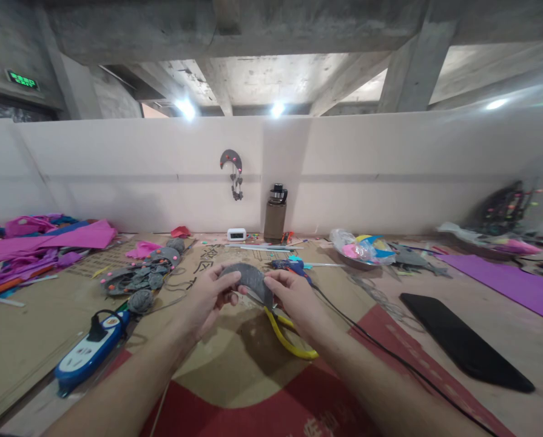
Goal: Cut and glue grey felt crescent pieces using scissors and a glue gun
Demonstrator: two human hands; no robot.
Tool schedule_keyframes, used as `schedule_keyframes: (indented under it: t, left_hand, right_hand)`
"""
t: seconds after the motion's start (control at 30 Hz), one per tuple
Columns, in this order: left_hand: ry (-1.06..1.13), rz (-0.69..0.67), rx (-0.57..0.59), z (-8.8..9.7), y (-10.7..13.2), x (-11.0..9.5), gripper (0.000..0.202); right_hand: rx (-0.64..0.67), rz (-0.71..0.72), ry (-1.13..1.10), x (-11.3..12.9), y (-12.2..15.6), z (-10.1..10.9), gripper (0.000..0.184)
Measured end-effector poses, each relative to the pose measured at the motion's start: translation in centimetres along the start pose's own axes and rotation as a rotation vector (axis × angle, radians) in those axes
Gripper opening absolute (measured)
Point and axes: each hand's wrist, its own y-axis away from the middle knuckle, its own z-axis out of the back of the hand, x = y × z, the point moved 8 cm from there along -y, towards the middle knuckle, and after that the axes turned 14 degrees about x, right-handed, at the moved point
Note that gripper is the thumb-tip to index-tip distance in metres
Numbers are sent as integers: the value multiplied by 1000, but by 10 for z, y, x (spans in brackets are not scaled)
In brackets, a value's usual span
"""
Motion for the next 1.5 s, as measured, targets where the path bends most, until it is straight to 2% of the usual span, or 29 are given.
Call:
schedule_keyframes:
  t: [0.1, 0.17, 0.3, 0.4, 0.6, 0.8, 0.97, 1.07, 1.2, 1.37, 1.5]
  left_hand:
    - [273, -26, -24, -1, -1, 9, 22]
    - [365, -22, -56, -1, -2, 21, 19]
    - [297, 16, -17, -8, -5, 39, 23]
    - [180, 54, -1, -9, -6, 44, 30]
    - [5, -12, -80, 2, -5, 28, 30]
    - [-253, -18, -112, 2, -1, 19, 31]
    - [-442, 23, -109, 1, 1, 16, 27]
    - [-460, 22, -82, 2, -1, 18, 27]
    - [-429, 21, -87, 3, -1, 18, 29]
    - [-453, 38, -98, 1, 0, 15, 27]
    - [-287, 35, -43, 1, -4, 23, 27]
  right_hand:
    - [-31, -11, -275, -11, 0, -1, 33]
    - [-43, -6, -381, -15, 1, -4, 36]
    - [-35, -1, -435, -18, 5, -12, 38]
    - [-15, -12, -361, -15, 6, -13, 35]
    - [-100, 43, -184, -1, 6, 5, 27]
    - [7, 49, 86, 1, 4, -10, 24]
    - [-25, 112, 402, 9, 9, -10, 15]
    - [-15, 110, 388, 10, 9, -9, 13]
    - [42, 56, 208, 2, 6, -13, 16]
    - [31, 86, 319, 4, 7, -12, 16]
    - [60, 41, 233, 3, 5, -13, 15]
